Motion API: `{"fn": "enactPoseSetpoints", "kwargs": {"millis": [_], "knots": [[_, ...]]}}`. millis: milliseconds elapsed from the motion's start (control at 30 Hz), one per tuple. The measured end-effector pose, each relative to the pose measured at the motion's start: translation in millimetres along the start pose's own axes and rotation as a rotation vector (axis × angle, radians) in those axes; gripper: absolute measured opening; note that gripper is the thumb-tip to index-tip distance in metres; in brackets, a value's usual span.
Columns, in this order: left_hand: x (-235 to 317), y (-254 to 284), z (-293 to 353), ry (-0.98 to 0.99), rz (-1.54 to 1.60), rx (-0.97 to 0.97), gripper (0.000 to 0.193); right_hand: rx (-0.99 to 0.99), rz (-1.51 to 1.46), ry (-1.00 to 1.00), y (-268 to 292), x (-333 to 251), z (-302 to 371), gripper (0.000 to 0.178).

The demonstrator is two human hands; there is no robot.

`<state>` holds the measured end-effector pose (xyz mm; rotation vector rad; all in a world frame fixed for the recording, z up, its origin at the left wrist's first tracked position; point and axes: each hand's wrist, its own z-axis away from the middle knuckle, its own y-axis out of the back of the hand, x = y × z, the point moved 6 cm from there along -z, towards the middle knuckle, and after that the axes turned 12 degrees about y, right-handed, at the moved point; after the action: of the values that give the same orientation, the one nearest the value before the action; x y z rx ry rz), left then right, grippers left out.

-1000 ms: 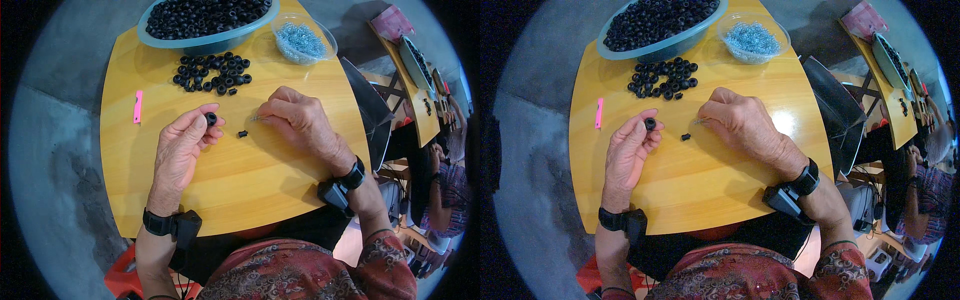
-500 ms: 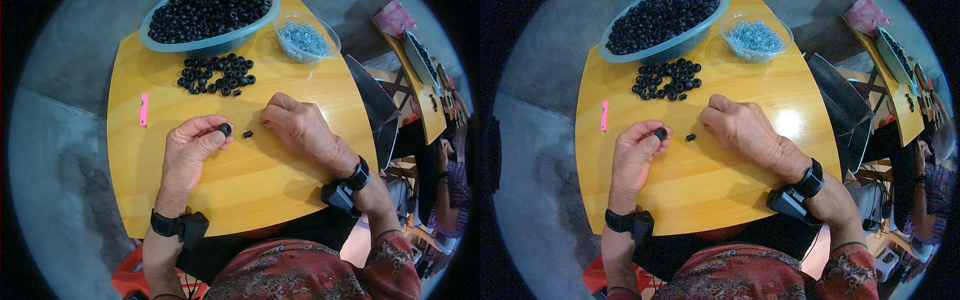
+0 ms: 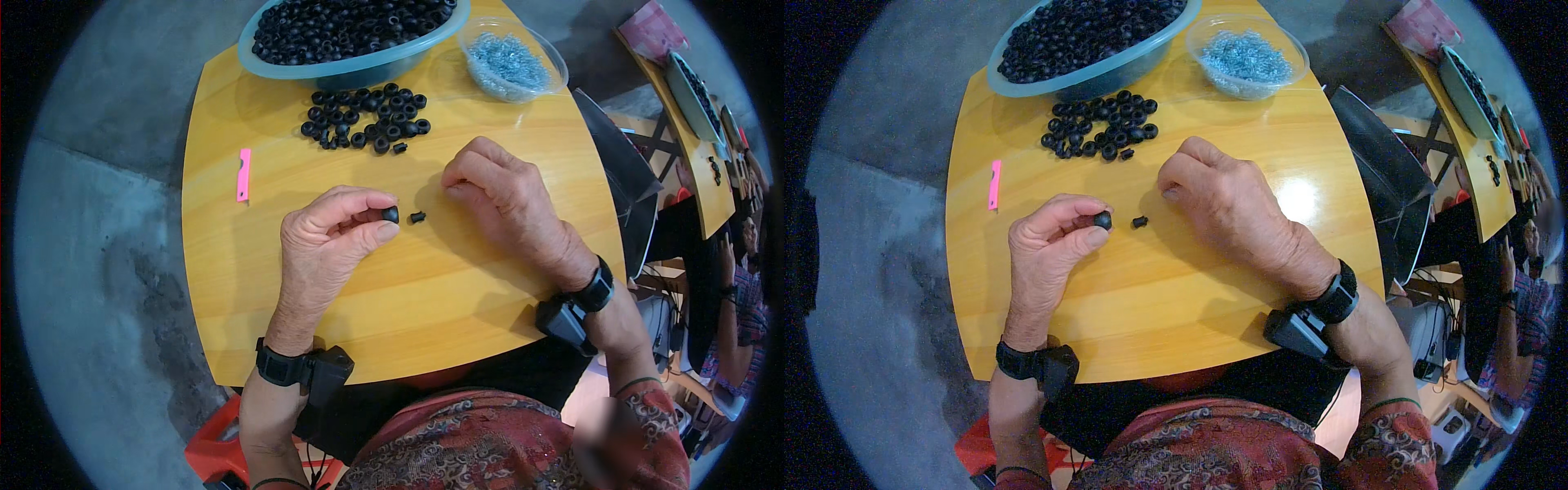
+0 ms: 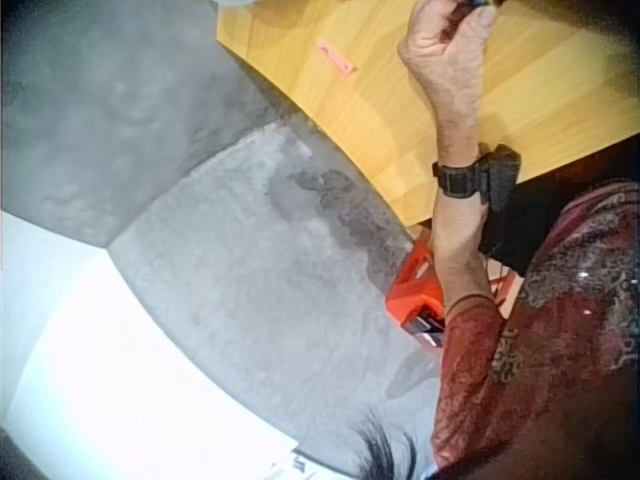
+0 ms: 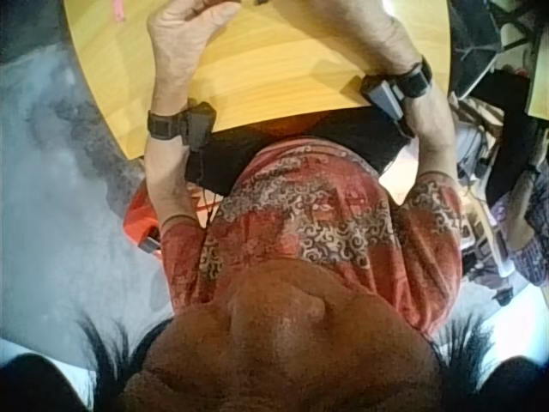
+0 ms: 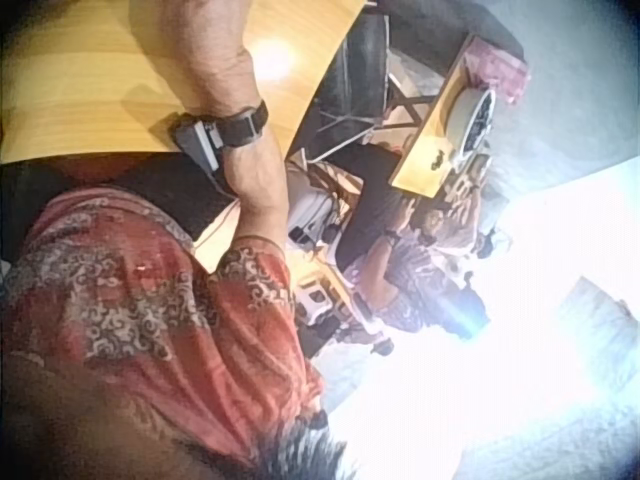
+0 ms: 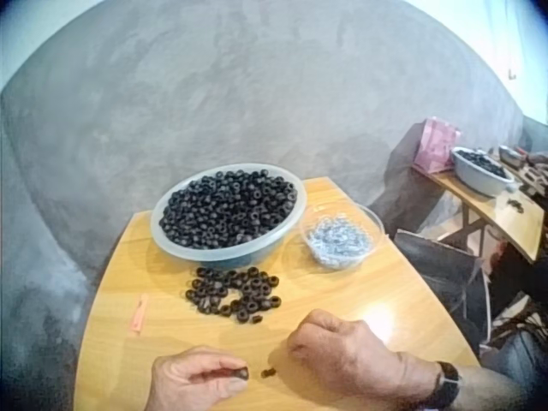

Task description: Manually assembling small plastic or rubber components by inserting tiny metal pins into black rubber grommets.

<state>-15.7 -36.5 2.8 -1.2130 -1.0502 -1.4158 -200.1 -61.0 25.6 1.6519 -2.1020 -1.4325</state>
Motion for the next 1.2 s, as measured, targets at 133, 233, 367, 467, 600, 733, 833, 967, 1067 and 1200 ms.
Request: {"fn": "enactPoseSetpoints", "kwargs": {"millis": [133,233,367,467,600,733,833,967,1067,1200], "knots": [[-3.9,0.7,0.3,0.039,0.019,0.021,0.021,0.041,-0.051,-0.009,2.3,1.2,-1.5,0.009],[-4.3,0.7,1.4,0.066,0.040,0.040,0.021,0.066,-0.042,-0.014,2.2,3.3,-0.5,0.009],[-4.7,2.5,1.7,0.109,0.044,0.066,0.017,0.091,-0.028,-0.021,4.8,5.9,-0.4,0.009],[-6.2,4.0,1.5,0.092,0.078,0.076,0.016,0.085,-0.022,-0.029,4.6,7.3,-0.5,0.009],[-4.7,6.2,2.0,0.087,0.071,0.080,0.015,0.095,-0.019,-0.058,7.9,5.3,-2.7,0.010],[-5.9,3.2,-1.2,0.089,0.095,0.036,0.017,-0.037,0.088,-0.096,2.3,11.6,3.0,0.011],[-8.1,5.1,-1.9,0.113,0.092,0.086,0.019,-0.078,0.188,0.011,-1.1,7.6,2.8,0.009],[-10.6,5.2,-1.1,0.141,0.136,0.059,0.020,-0.112,0.206,0.000,-2.6,7.3,2.7,0.012],[-12.8,6.8,-2.0,0.147,0.160,0.049,0.022,-0.134,0.178,-0.005,-2.4,7.4,2.5,0.017],[-15.0,9.6,-3.5,0.148,0.199,0.035,0.024,-0.142,0.142,-0.004,-2.3,7.1,2.5,0.024]]}}
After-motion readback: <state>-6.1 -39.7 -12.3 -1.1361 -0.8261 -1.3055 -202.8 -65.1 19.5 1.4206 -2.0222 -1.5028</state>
